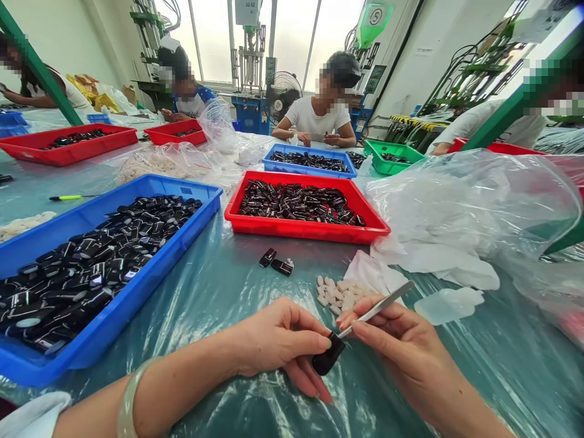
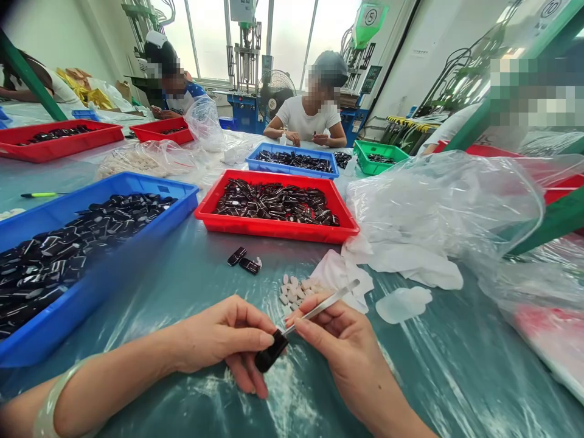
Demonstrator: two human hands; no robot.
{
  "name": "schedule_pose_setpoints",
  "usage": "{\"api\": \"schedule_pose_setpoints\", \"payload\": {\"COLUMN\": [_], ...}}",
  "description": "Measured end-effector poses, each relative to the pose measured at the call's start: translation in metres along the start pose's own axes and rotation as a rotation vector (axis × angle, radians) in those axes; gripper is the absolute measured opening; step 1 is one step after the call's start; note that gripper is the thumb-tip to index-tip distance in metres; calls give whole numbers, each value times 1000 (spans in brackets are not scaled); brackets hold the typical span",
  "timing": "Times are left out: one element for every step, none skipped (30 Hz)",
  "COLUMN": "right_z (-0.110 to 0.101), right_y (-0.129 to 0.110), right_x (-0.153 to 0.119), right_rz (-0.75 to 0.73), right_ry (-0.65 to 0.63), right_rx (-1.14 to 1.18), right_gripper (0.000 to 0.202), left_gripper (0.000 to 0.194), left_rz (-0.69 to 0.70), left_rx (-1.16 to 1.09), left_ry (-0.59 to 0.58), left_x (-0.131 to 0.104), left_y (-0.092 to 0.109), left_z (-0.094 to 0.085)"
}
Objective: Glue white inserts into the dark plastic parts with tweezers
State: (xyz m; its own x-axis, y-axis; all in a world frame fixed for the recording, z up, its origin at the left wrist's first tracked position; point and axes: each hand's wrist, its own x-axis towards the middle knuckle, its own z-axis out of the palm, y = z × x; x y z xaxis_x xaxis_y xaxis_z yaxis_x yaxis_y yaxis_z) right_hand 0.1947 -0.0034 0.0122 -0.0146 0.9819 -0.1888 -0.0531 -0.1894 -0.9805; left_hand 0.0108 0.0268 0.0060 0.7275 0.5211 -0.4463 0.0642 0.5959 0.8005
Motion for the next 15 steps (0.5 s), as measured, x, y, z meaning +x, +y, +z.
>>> {"api": "schedule_pose_setpoints", "payload": {"right_z": [0, 0, 0, 0, 0, 1, 1, 1, 2, 2, 3, 3, 3, 4, 4], "right_y": [0, 0, 0, 0, 0, 0, 0, -1, -1, -1, -2, -2, -2, -3, -3], "right_x": [0, 0, -1, -1, -1, -1, -1, -1, -2, -2, -2, -2, -2, -2, -2], "right_rz": [2, 6, 12, 16, 19, 22, 23, 23, 24, 26, 27, 29, 31, 31, 32], "right_ry": [-8, -13, -17, -19, -20, -22, -23, -22, -22, -22, -22, -23, -26, -30, -30], "right_rx": [3, 5, 9, 13, 16, 19, 22, 25, 27, 30, 35, 39, 44, 48, 50], "right_gripper": [22, 22, 22, 22, 22, 22, 22, 21, 21, 20, 20, 20, 20, 19, 20], "left_gripper": [31, 32, 32, 33, 33, 33, 33, 33, 33, 32, 32, 32, 31, 31, 31], "left_rz": [-1, -3, -4, -6, -8, -8, -8, -6, -4, -1, 1, 3, 5, 5, 5], "left_rx": [3, 7, 9, 12, 14, 15, 16, 15, 13, 11, 7, 0, -4, -5, -5], "left_ry": [2, 3, 4, 5, 5, 5, 7, 8, 7, 6, 4, 1, -1, -3, -3], "left_x": [0, 0, 0, 0, 0, 0, 0, 0, 1, 1, 1, 1, 1, 1, 2], "left_y": [0, 0, 0, 0, 0, 0, 0, 0, -1, -1, -2, -2, -3, -3, -3], "left_z": [0, 0, 0, 0, 0, 0, 0, 0, -1, -1, -1, -1, -1, -2, -2]}}
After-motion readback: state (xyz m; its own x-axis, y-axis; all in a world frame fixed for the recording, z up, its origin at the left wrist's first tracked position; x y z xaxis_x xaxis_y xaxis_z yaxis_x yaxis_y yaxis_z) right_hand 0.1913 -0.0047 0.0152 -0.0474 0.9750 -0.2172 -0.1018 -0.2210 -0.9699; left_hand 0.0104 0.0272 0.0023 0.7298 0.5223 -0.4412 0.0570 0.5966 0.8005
